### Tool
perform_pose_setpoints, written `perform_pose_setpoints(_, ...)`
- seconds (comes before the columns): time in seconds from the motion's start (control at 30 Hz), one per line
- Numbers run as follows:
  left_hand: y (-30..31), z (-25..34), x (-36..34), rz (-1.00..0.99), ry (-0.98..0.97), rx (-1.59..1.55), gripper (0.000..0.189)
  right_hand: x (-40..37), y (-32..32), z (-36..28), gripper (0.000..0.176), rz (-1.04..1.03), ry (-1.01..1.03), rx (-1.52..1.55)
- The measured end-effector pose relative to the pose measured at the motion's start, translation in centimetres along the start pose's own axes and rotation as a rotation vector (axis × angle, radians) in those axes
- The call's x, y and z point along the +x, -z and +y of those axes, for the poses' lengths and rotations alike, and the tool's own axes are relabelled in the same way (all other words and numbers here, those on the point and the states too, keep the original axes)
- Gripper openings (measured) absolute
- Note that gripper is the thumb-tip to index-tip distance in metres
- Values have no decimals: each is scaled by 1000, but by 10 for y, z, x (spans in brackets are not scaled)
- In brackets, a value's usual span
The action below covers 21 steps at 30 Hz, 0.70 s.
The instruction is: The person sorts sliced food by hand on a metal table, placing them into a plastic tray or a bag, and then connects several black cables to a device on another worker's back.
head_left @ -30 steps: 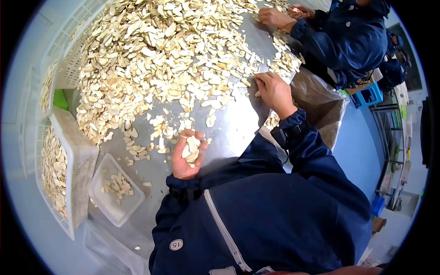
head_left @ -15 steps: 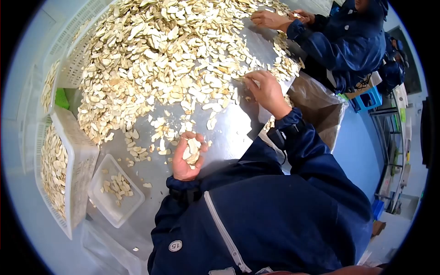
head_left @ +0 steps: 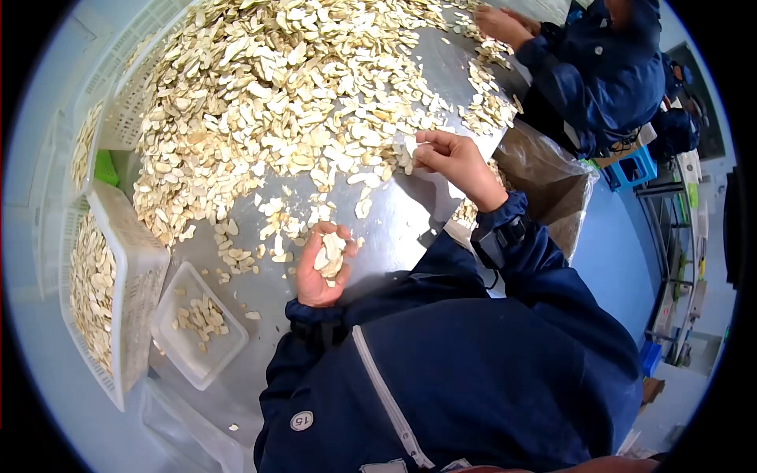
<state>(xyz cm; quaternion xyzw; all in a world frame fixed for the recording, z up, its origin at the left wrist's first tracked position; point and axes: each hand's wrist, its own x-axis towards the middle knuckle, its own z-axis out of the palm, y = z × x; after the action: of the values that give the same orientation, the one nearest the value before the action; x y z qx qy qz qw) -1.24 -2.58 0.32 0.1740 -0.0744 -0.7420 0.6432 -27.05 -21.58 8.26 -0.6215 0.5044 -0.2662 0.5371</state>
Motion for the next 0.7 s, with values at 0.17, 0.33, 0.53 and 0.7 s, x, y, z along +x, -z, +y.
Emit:
perform_pose_setpoints(0.17,-2,0,5,6,-19,-20,29,-4,-25,0,42,173,561,-687)
perform_pose_setpoints(0.33,-9,-1,17,21,-25,-40,30,-20,-79,-5,40,-225,927,-809)
perform_pose_setpoints(0.53,-15,2,12,7,-11,-6,29,0,-24,20,24,50,812,-933)
perform_pose_setpoints(0.7,-14,1,10,25,-4,10,29,9,-25,7,21,186,659,-833)
